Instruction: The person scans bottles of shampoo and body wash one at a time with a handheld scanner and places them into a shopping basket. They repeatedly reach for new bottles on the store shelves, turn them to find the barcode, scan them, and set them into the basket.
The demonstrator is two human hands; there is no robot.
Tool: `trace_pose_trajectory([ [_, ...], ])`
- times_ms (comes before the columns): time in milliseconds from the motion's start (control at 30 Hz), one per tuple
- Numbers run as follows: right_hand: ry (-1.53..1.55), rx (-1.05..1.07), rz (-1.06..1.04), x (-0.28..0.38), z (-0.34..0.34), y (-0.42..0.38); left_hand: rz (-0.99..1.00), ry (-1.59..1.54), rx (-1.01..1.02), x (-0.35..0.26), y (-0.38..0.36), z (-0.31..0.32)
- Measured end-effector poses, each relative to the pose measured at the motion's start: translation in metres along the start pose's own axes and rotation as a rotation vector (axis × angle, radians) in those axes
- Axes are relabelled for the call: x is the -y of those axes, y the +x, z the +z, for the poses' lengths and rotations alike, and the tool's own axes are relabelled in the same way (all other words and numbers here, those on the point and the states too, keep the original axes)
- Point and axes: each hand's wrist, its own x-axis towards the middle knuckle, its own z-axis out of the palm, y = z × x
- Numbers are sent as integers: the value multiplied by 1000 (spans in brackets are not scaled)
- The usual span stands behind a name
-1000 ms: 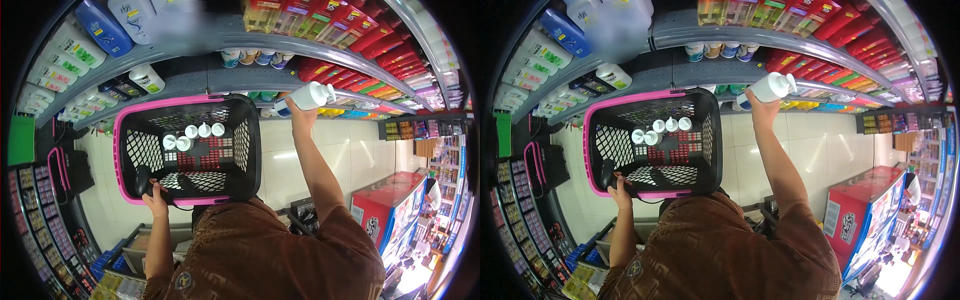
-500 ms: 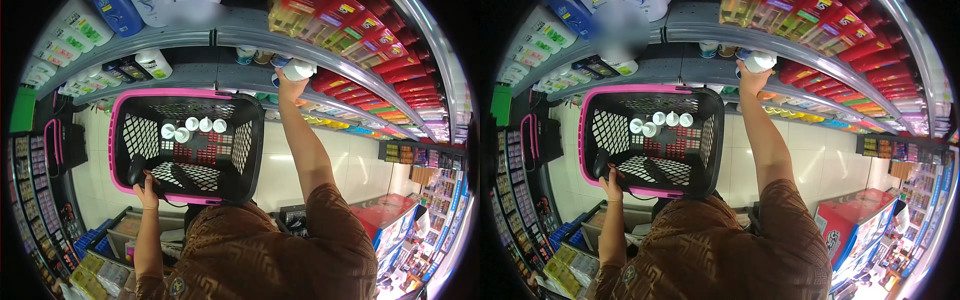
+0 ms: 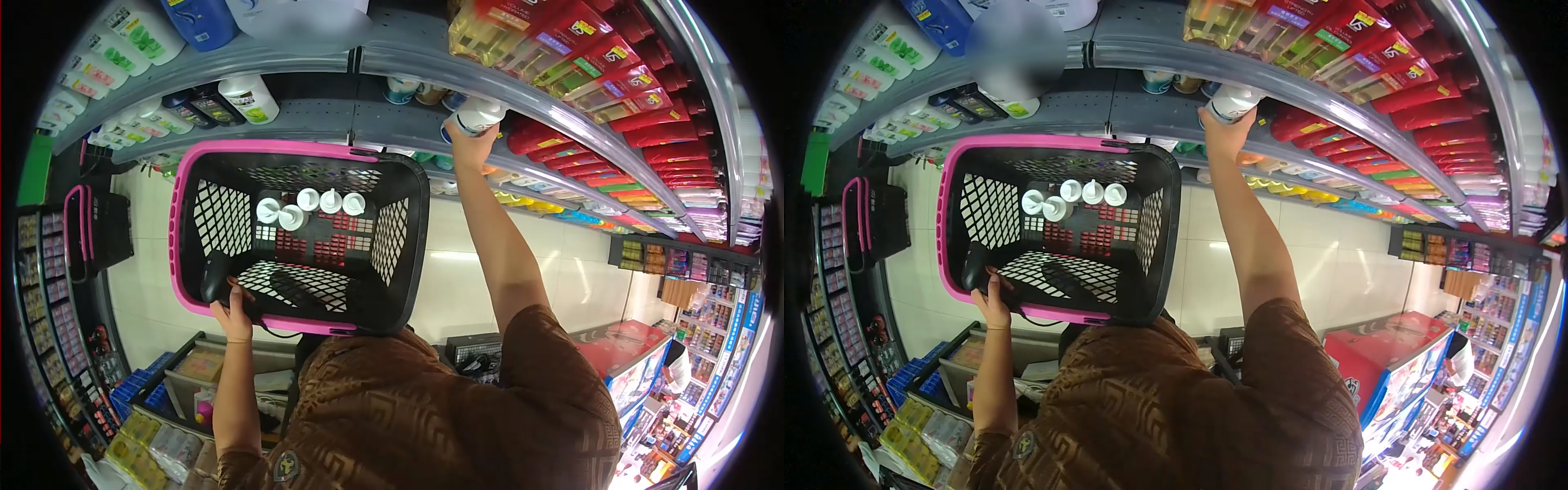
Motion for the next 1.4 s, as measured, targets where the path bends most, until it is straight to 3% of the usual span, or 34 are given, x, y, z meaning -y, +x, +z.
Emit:
trace_pose_trajectory([
  [167, 10, 163, -48, -21, -21, 20, 10, 3, 5, 0, 1, 0],
  [333, -68, 370, 142, -32, -28, 38, 6, 42, -7, 5, 2, -2],
  [400, -109, 337, 133, -24, -30, 32, -2, 20, 13, 4, 1, -3],
  [467, -307, 76, 151, -6, -29, 20, 20, 13, -12, 1, 2, 0],
  [500, -307, 75, 151, -3, -27, 18, 21, 13, -11, 3, 3, -1],
  [567, -354, -159, 270, 3, -26, 14, 18, 16, -7, 8, 3, -4],
  [700, -309, -288, 383, 14, -26, 15, 7, 22, 12, 4, 3, -3],
  [933, -275, -267, 409, 12, -24, 20, 7, 53, 22, 4, 3, -3],
  [1000, -291, -252, 136, -12, -25, 22, 8, 48, 12, 4, 2, -3],
  [1033, -290, -250, 134, -15, -30, 23, -6, 33, 6, 4, 2, -3],
  [1200, -292, -49, 233, -17, -46, 28, -44, -3, -7, 6, 1, -4],
  [1367, -282, -44, 127, -46, -52, 40, -28, -19, 8, 5, 2, -4],
  [1400, -250, 55, 94, -51, -58, 46, -24, -22, 10, 5, 3, -4],
])
